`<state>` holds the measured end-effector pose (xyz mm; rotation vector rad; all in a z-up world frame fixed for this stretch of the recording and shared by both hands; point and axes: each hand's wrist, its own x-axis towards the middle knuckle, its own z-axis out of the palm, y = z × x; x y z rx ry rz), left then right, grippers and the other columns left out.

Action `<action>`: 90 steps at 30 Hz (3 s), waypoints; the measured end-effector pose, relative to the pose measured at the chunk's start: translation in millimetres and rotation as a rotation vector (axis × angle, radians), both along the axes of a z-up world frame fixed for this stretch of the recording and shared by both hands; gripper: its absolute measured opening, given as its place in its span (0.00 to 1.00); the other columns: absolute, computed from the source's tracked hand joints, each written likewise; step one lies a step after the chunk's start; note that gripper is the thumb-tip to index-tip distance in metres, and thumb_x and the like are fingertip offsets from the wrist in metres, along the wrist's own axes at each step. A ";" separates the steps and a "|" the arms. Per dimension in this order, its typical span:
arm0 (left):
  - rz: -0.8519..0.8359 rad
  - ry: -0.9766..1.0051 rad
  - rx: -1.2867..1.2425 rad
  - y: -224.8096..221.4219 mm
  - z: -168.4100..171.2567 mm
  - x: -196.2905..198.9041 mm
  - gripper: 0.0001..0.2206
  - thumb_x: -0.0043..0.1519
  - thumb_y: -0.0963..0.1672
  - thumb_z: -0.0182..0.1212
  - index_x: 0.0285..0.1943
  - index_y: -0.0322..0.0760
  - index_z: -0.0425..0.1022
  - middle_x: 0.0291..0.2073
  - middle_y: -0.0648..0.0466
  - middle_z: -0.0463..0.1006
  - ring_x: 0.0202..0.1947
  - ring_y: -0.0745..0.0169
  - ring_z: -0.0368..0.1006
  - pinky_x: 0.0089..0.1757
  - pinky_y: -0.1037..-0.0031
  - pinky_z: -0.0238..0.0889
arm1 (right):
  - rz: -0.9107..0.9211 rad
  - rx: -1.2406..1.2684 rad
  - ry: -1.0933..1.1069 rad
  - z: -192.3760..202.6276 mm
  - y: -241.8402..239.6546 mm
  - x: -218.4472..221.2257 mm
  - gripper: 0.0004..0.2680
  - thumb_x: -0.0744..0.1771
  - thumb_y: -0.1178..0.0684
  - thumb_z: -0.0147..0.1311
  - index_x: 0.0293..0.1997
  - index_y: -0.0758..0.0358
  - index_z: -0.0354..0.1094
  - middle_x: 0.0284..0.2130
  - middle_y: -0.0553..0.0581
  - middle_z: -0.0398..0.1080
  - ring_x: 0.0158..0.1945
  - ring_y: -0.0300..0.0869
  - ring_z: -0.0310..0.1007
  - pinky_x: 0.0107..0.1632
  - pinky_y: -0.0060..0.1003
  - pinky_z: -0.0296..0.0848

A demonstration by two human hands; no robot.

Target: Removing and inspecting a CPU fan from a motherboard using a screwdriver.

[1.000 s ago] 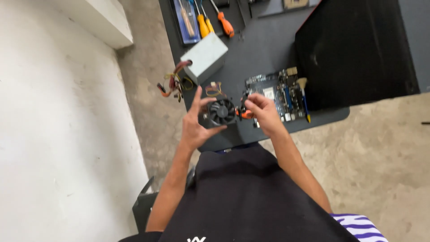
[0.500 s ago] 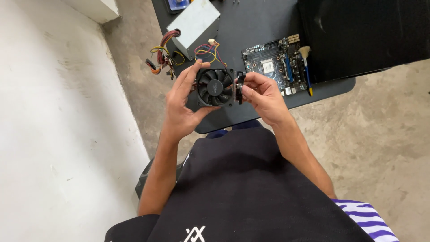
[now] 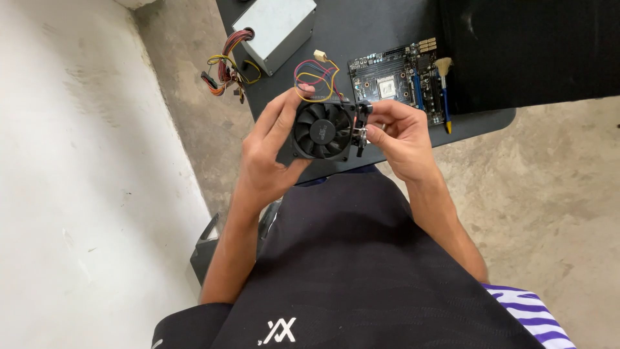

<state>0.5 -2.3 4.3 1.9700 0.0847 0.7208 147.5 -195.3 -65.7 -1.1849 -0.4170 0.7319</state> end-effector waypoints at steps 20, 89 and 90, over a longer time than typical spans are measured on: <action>-0.034 -0.080 -0.441 -6.5 -6.5 16.2 0.37 0.52 0.37 0.80 0.71 0.25 0.64 0.63 0.40 0.73 0.65 0.42 0.71 0.61 0.60 0.69 | 0.081 0.225 0.346 -2.2 12.0 6.9 0.09 0.68 0.61 0.55 0.52 0.76 0.66 0.33 0.64 0.75 0.37 0.45 0.82 0.43 0.38 0.83; -0.146 -0.091 -0.553 -7.9 -21.0 9.9 0.37 0.52 0.34 0.80 0.70 0.22 0.62 0.63 0.36 0.71 0.64 0.39 0.71 0.59 0.57 0.72 | 0.008 0.156 0.292 7.4 -4.1 -9.1 0.15 0.67 0.65 0.58 0.60 0.77 0.63 0.41 0.65 0.73 0.31 0.33 0.75 0.39 0.29 0.79; -0.145 -0.094 -0.561 -8.7 -20.2 9.6 0.37 0.52 0.34 0.80 0.70 0.22 0.63 0.63 0.36 0.72 0.64 0.38 0.72 0.58 0.57 0.73 | -0.002 0.180 0.307 6.4 -4.5 -10.4 0.15 0.66 0.67 0.57 0.59 0.79 0.62 0.41 0.68 0.73 0.32 0.36 0.77 0.40 0.32 0.80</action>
